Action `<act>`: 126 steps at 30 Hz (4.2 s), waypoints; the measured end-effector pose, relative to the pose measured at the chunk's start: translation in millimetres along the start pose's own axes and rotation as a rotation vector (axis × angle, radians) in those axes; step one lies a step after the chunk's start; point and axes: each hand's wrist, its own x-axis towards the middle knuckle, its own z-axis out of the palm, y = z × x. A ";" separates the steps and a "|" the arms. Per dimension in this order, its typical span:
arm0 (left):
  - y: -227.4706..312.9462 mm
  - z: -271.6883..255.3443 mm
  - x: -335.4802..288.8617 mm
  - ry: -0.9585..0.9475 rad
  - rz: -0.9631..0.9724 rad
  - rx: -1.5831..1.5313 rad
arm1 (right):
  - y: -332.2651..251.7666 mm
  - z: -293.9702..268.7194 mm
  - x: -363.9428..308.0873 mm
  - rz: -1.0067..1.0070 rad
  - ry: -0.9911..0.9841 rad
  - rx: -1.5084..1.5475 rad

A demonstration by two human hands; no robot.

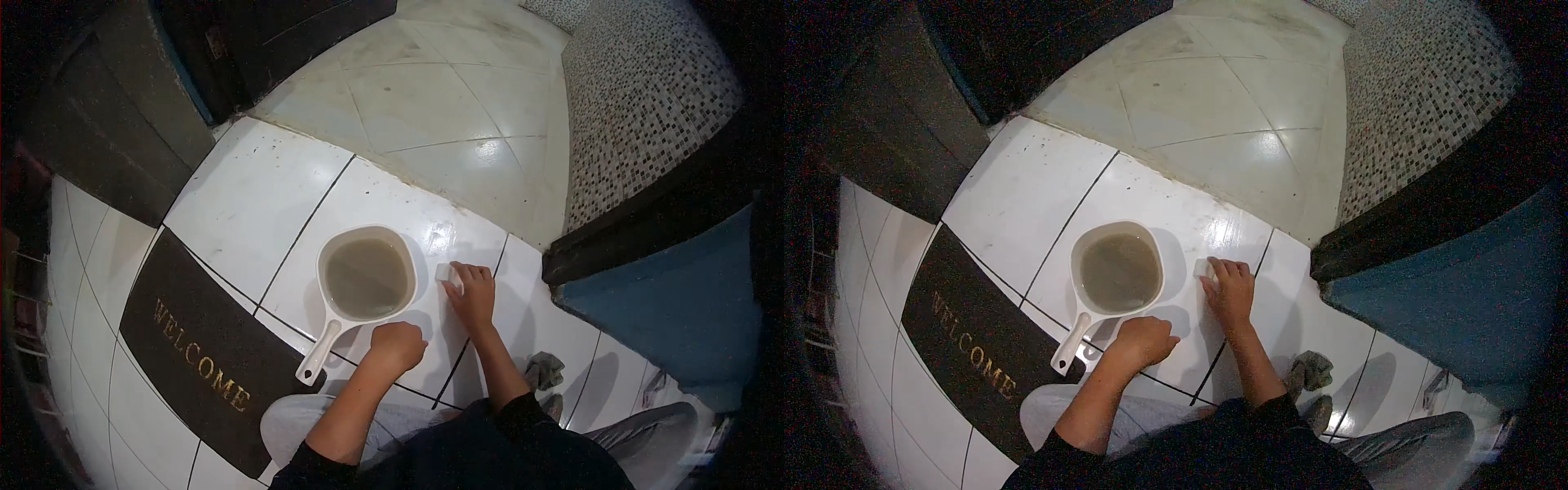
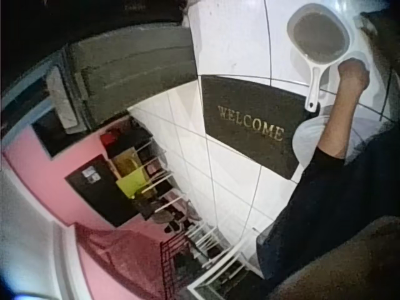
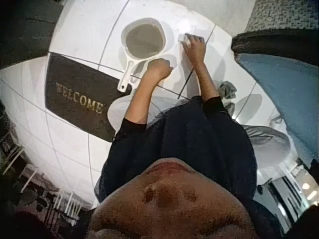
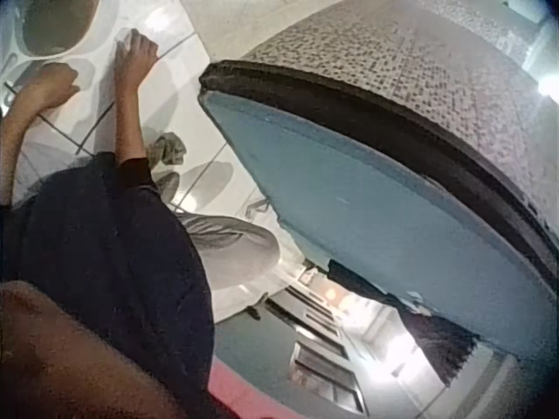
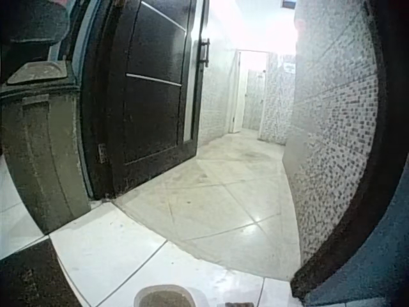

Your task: The person scrapes material from a joint between floor tiles using a tool, wipes the surface with a cloth, and applies white filler to the joint.

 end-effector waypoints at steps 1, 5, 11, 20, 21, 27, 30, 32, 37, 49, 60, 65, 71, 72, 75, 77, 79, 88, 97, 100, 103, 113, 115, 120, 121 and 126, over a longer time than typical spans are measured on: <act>-0.7 -0.4 1.3 0.000 0.001 0.001 | -1.2 -1.4 3.9 -0.016 0.030 0.015; 0.3 -5.2 -0.2 -0.039 -0.007 -0.006 | -9.9 -13.1 13.5 -0.024 0.019 0.050; -3.5 -7.0 4.9 -0.031 0.069 -0.028 | -11.0 -36.0 6.1 0.324 0.125 0.609; -8.3 15.8 1.0 -0.045 0.297 -0.002 | 33.7 -148.2 -29.8 0.771 0.337 1.334; -4.9 20.5 0.2 -0.038 0.306 0.016 | 44.1 -159.7 -34.8 0.699 0.348 1.374; 20.7 44.0 -17.2 -0.171 0.286 -0.049 | 64.1 -195.7 -47.4 0.566 0.309 1.145; 16.2 54.2 -17.4 -0.057 0.330 -0.196 | 98.1 -145.6 -63.0 0.369 0.101 0.531; 17.5 54.0 -24.6 -0.056 0.198 -0.365 | 89.9 -121.1 -81.6 0.359 0.020 0.451; 7.2 65.3 -24.4 0.038 0.157 -0.462 | 60.8 -93.1 -117.2 0.369 -0.240 0.037; 14.7 70.3 -13.3 0.120 0.209 -0.543 | 191.6 -85.7 -167.0 0.876 -0.389 -0.349; 15.9 48.9 -28.6 0.321 0.302 -0.694 | 104.8 -157.8 -85.3 0.199 -0.008 0.614; 35.6 44.6 -31.9 0.393 0.413 -0.819 | 5.1 -182.0 -64.7 0.016 -0.064 0.589; 34.5 31.8 -39.7 0.526 0.516 -0.789 | -41.0 -181.7 -64.7 -0.223 0.117 0.701; 33.3 28.3 -40.9 0.473 0.519 -0.795 | -43.4 -181.9 -65.4 -0.223 0.112 0.698; 32.5 23.8 -39.9 0.367 0.582 -1.047 | -47.2 -181.0 -67.7 -0.062 -0.056 0.939; 34.4 22.1 -42.6 0.281 0.646 -1.260 | -47.4 -179.5 -68.6 -0.044 -0.094 0.944; 27.7 26.8 -35.9 0.309 0.647 -1.222 | -47.6 -172.2 -69.8 -0.047 -0.108 0.934; 16.3 8.4 -53.6 0.631 0.629 -1.331 | -50.4 -187.0 -68.0 0.076 -0.425 0.874; 5.7 -13.0 -91.8 0.556 0.439 -0.955 | -29.2 -173.9 -78.0 -0.105 -0.864 0.697; 2.3 -16.9 -98.2 0.453 0.341 -0.938 | -31.4 -172.9 -78.6 0.079 -1.097 0.799; -9.2 -6.8 -88.6 0.503 0.272 -0.666 | -29.3 -159.3 -78.4 -0.150 -0.849 0.388; -17.0 -0.1 -74.9 0.712 0.199 -0.444 | -41.1 -53.4 -85.2 -1.009 -0.450 -0.062; -17.9 -0.8 -74.9 0.696 0.183 -0.467 | -25.0 -41.2 -88.5 -1.107 -0.509 0.066; -17.8 2.6 -69.5 0.723 0.156 -0.409 | -15.3 -13.1 -111.5 -1.241 -0.635 0.123; -18.3 0.6 -70.1 0.717 0.149 -0.411 | -26.2 -7.4 -112.6 -1.242 -0.650 0.101; -12.8 -4.9 -60.3 0.664 0.157 -0.407 | -68.2 9.8 -111.0 -1.091 -0.551 0.268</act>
